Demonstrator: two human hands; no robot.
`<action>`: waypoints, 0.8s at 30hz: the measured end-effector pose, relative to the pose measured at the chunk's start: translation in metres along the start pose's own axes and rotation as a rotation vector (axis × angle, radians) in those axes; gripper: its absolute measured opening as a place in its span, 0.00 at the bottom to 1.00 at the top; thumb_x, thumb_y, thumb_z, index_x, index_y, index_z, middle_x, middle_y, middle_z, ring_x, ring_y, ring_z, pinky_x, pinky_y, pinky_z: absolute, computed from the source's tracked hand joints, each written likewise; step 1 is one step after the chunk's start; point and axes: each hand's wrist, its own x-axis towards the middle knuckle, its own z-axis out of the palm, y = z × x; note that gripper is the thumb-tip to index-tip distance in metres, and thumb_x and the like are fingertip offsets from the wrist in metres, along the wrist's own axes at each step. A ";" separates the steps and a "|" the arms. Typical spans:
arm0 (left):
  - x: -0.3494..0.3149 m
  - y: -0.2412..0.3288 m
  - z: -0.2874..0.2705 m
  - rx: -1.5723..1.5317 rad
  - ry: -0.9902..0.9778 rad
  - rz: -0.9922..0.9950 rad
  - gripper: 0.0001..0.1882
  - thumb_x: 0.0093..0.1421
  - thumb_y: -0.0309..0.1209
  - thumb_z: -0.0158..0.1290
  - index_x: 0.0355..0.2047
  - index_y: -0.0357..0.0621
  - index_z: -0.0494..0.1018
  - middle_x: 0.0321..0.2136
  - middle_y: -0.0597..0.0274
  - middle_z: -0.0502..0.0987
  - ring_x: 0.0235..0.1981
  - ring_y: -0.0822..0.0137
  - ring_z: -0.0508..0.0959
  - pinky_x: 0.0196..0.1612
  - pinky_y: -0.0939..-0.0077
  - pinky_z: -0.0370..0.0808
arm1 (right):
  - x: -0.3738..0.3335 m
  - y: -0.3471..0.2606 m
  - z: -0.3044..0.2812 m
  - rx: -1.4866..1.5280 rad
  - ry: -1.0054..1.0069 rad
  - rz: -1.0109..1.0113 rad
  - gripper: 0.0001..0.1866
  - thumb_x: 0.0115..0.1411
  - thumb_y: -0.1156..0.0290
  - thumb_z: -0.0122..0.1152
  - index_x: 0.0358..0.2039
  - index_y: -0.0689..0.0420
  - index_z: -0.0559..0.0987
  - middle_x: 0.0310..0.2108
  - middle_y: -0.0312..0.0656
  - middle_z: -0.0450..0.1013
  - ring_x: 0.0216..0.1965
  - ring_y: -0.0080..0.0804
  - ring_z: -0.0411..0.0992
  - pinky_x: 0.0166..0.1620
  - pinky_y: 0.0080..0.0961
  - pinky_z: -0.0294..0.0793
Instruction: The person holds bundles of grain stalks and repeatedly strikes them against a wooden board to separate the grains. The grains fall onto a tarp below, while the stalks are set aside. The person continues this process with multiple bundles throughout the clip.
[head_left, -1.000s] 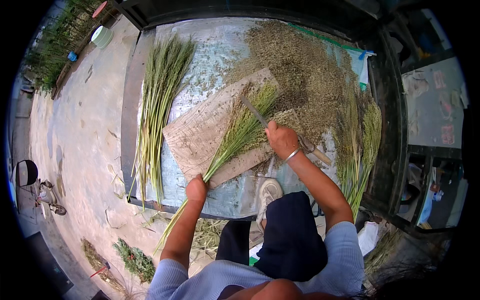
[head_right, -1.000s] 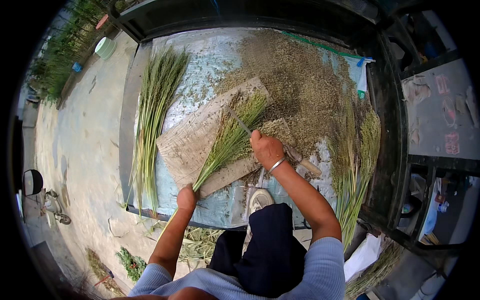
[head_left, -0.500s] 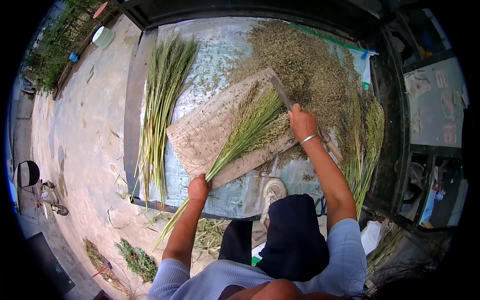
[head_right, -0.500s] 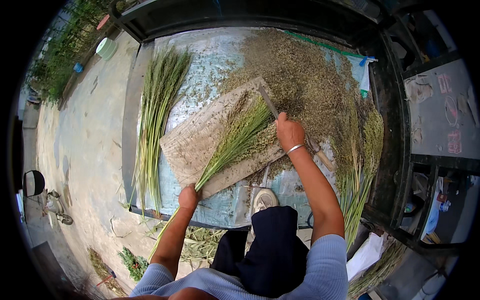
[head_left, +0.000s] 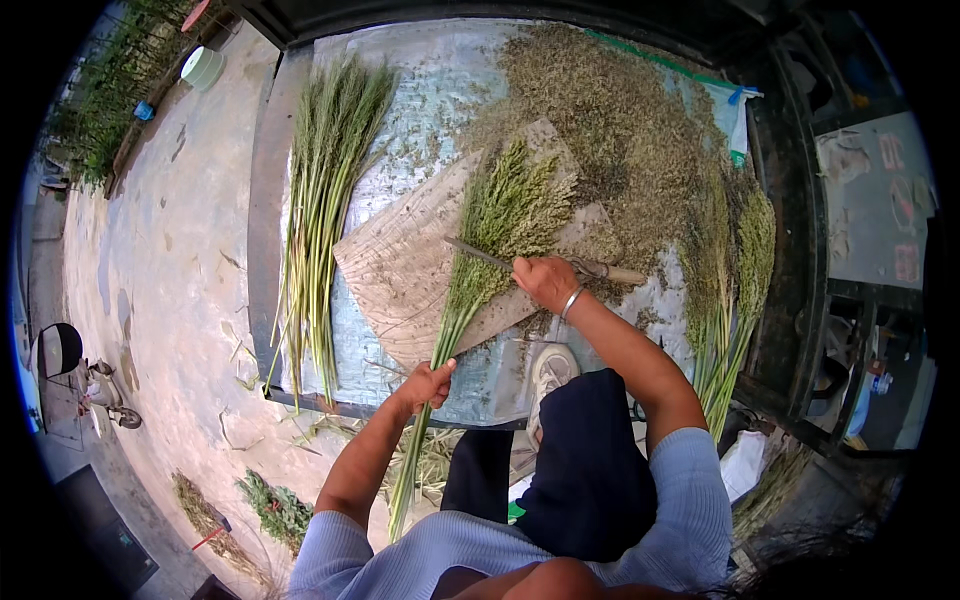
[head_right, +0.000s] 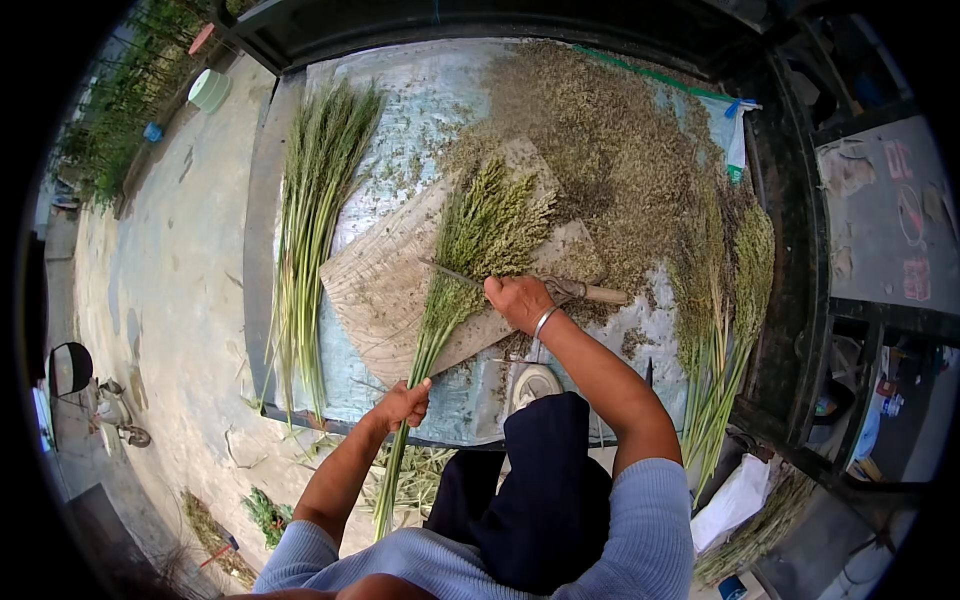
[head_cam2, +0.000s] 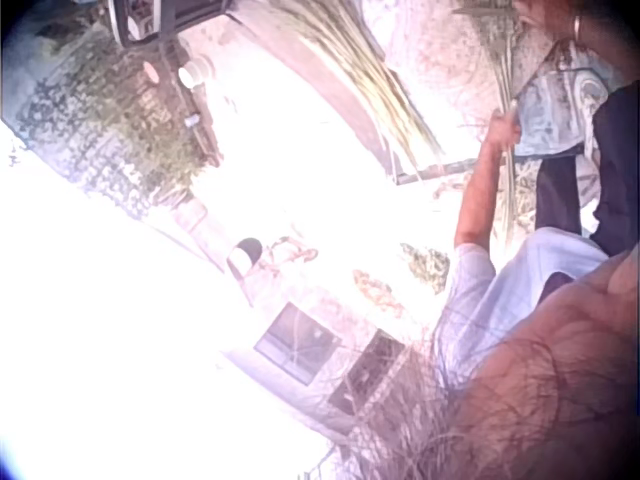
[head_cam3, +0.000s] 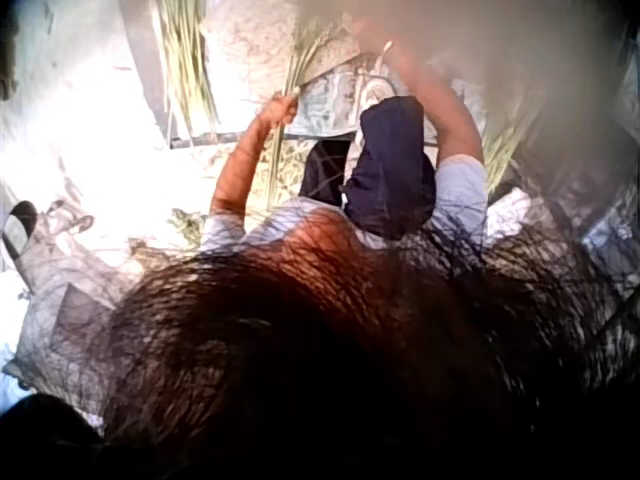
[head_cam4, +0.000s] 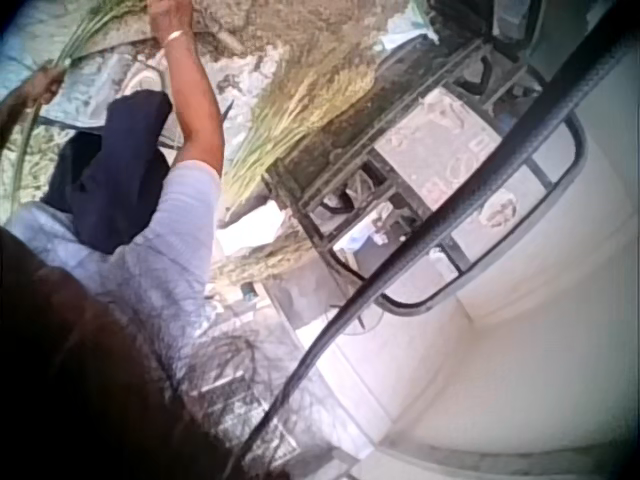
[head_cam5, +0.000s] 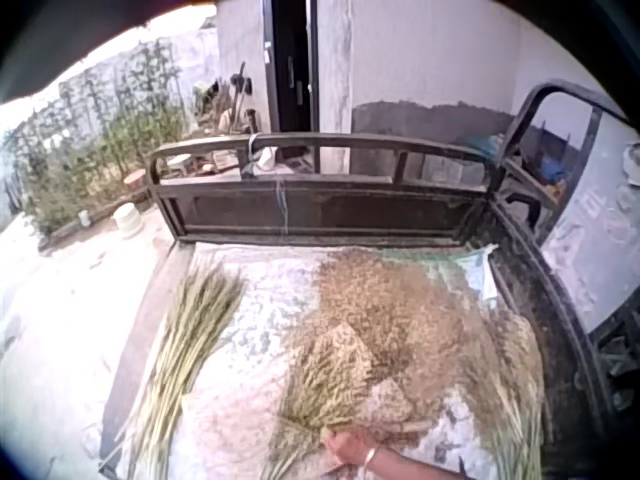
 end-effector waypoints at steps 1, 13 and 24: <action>-0.011 0.010 0.008 0.092 0.057 0.004 0.25 0.58 0.51 0.49 0.16 0.48 0.57 0.10 0.67 0.59 0.08 0.73 0.58 0.11 0.75 0.55 | 0.001 0.012 -0.001 -0.006 0.022 0.013 0.12 0.54 0.67 0.57 0.24 0.55 0.64 0.15 0.44 0.68 0.17 0.47 0.69 0.20 0.39 0.68; 0.011 -0.001 -0.012 0.235 0.043 0.003 0.26 0.60 0.51 0.47 0.14 0.49 0.56 0.08 0.67 0.58 0.07 0.72 0.58 0.10 0.77 0.55 | 0.013 0.003 -0.061 -0.134 0.174 0.267 0.11 0.58 0.64 0.54 0.26 0.54 0.64 0.16 0.43 0.67 0.17 0.44 0.68 0.19 0.37 0.67; -0.018 0.012 0.004 0.142 0.055 0.010 0.26 0.59 0.52 0.48 0.15 0.49 0.56 0.08 0.67 0.58 0.07 0.74 0.57 0.09 0.78 0.53 | 0.024 0.054 -0.011 -0.083 -0.078 0.169 0.09 0.58 0.67 0.53 0.27 0.55 0.64 0.16 0.47 0.69 0.17 0.47 0.69 0.19 0.42 0.67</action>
